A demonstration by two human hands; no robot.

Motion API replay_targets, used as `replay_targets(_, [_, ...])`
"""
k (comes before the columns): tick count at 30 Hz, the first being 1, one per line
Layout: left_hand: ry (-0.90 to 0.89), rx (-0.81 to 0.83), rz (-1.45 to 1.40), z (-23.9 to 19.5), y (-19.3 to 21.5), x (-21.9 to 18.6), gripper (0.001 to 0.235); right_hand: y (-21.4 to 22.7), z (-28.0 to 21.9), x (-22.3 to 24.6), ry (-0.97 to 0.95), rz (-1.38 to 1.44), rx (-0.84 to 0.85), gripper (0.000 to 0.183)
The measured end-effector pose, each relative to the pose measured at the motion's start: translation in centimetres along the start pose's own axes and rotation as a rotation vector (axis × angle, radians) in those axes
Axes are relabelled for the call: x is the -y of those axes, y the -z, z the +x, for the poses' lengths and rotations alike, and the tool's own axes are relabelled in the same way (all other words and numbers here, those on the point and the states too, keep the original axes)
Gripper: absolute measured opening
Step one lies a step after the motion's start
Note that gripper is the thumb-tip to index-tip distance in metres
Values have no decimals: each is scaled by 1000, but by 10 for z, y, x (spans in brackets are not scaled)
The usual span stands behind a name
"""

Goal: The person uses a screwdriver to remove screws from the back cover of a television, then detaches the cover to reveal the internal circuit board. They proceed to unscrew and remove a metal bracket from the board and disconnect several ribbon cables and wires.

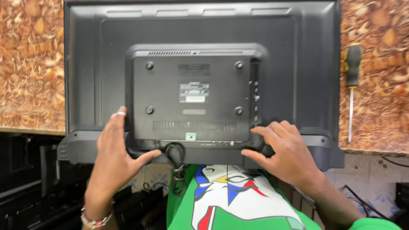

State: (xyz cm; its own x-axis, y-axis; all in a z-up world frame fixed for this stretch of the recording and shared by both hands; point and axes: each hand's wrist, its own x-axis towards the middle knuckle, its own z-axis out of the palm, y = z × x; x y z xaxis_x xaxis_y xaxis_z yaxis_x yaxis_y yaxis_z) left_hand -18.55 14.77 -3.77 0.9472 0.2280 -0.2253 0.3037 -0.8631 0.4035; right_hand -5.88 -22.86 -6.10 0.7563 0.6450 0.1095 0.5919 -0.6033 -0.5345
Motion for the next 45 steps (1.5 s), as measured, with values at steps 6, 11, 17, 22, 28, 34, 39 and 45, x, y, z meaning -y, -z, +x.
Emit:
replay_targets(6, [-186, -117, -81, -3, -3, 6, 101, -28, 6, 4, -85, -137, 14, 37])
replay_targets(11, [50, -48, -307, 7, 14, -1, 101, -23, 9, 8, -138, 14, -41, 36])
replay_targets(17, [312, 2, -618, 33, 33, 0, 75, -23, 10, 11, -81, 60, -96, 31])
replay_targets(22, [332, 18, -627, 50, 30, 8, 60, -26, 7, 7, -139, -21, -35, 33])
replay_targets(28, [424, 78, -621, 59, 34, 10, 61, -25, 6, 11, -309, -47, 32, 34])
replay_targets(34, [418, 80, -581, 61, 30, 11, 53, -25, 3, 7, -272, -3, 7, 31])
replay_targets(39, [205, -8, -573, 74, 32, 20, 35, -29, 2, 5, -205, -11, -58, 30])
replay_targets(45, [-90, -18, -338, 143, 16, 13, 83, -27, 7, 6, -116, -37, -83, 31])
